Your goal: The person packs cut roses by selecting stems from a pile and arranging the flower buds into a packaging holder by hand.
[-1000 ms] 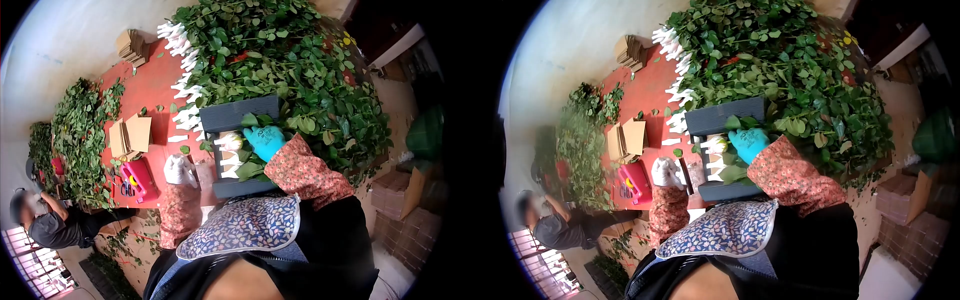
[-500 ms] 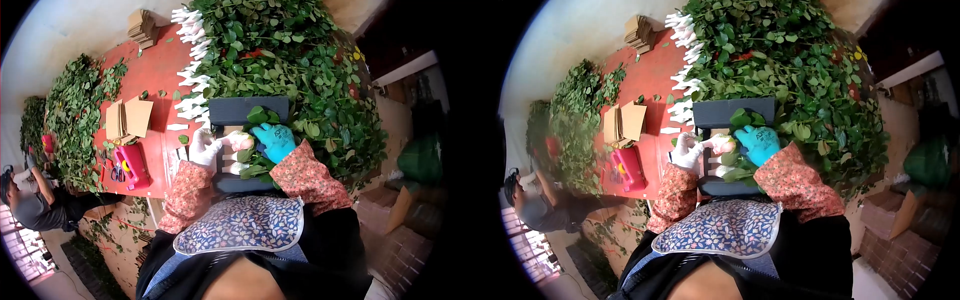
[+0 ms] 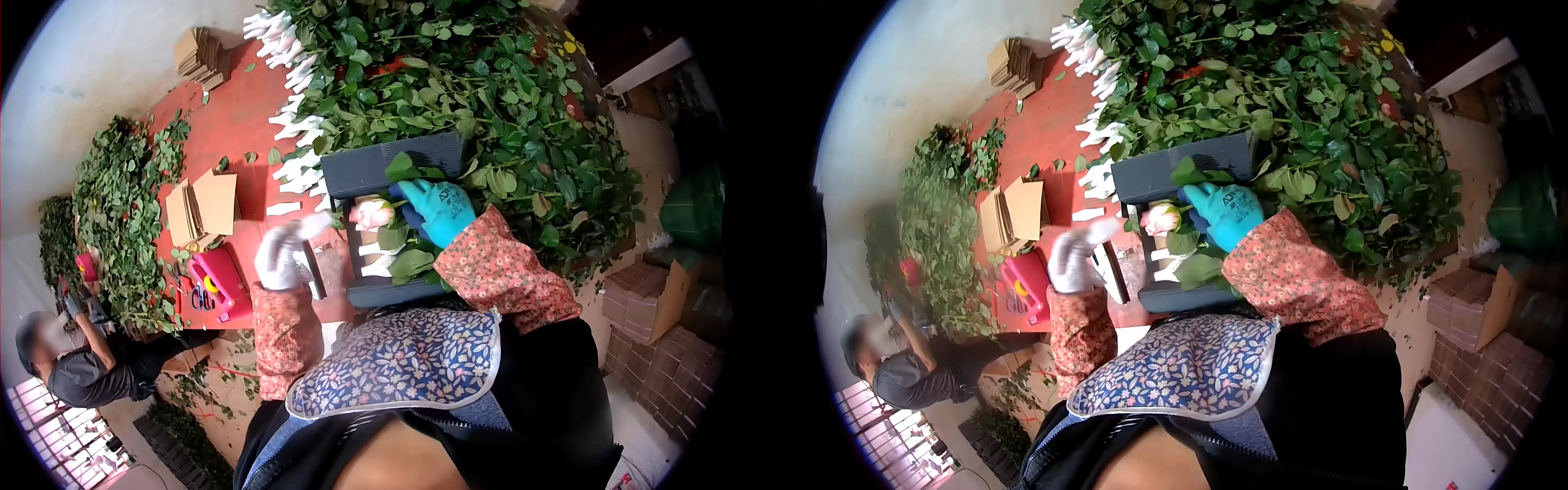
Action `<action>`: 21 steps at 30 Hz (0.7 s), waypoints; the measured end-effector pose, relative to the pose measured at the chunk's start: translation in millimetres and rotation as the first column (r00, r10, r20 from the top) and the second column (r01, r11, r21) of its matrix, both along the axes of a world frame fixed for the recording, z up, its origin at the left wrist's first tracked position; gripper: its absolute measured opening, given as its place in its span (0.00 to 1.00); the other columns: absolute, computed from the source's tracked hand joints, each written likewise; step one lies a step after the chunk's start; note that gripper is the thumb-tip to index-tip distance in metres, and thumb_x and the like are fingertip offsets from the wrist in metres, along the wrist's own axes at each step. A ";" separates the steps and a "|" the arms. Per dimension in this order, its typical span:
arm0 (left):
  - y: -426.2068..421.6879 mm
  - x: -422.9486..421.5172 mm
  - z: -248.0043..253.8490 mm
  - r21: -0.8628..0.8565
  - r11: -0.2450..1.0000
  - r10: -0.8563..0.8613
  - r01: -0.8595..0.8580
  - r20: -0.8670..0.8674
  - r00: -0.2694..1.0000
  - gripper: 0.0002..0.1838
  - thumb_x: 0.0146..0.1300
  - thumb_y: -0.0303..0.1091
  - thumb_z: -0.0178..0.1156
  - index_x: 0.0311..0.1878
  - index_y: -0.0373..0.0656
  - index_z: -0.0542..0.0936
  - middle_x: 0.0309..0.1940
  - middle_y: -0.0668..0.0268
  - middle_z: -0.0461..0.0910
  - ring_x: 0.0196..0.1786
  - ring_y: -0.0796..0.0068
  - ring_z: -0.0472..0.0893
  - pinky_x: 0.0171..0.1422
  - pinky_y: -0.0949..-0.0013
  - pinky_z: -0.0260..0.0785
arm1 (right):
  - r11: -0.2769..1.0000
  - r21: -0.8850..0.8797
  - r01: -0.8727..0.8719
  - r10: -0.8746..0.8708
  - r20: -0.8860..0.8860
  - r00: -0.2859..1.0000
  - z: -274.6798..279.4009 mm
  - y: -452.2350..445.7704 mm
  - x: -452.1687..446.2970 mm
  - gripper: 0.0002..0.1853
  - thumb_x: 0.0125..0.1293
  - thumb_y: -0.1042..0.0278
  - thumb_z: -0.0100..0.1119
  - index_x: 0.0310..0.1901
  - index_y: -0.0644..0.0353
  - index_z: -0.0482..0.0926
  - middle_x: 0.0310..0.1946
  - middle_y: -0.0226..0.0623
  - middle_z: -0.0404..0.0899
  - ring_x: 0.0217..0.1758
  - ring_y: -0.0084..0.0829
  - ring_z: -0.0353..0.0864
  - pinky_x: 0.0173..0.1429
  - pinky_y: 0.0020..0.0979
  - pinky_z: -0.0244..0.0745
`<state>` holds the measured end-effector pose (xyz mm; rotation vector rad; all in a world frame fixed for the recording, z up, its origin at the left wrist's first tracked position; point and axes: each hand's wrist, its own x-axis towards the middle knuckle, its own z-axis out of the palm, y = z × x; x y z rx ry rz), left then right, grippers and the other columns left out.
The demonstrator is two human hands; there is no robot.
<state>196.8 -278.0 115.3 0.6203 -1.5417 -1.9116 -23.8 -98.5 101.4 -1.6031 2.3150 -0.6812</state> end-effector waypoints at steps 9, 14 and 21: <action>22.3 -9.1 -57.7 -0.609 0.692 0.173 0.388 0.662 0.730 0.21 0.53 0.41 0.71 0.49 0.45 0.81 0.39 0.65 0.76 0.41 0.61 0.78 0.46 0.60 0.69 | 0.971 -0.021 -0.239 0.234 -0.135 0.963 2.2 15.3 3.2 0.21 0.52 0.73 0.65 0.49 0.54 0.75 0.58 0.44 0.72 0.43 0.41 0.81 0.43 0.42 0.76; 25.3 -28.7 -97.3 -0.099 0.970 -0.157 0.223 0.448 0.880 0.17 0.51 0.34 0.74 0.41 0.34 0.82 0.40 0.61 0.73 0.43 0.68 0.77 0.49 0.66 0.72 | 0.951 0.257 -0.175 0.239 -0.245 0.939 -6.0 4.0 12.7 0.16 0.49 0.71 0.63 0.42 0.53 0.77 0.62 0.38 0.68 0.51 0.42 0.77 0.49 0.46 0.73; 29.4 -20.5 -53.4 0.087 0.996 0.007 -0.031 0.263 0.965 0.07 0.57 0.30 0.67 0.29 0.39 0.78 0.30 0.66 0.75 0.34 0.72 0.75 0.41 0.67 0.71 | 0.963 0.230 -0.140 0.198 -0.253 0.947 -11.9 3.7 12.2 0.09 0.54 0.70 0.60 0.39 0.55 0.78 0.58 0.38 0.71 0.51 0.43 0.76 0.48 0.46 0.71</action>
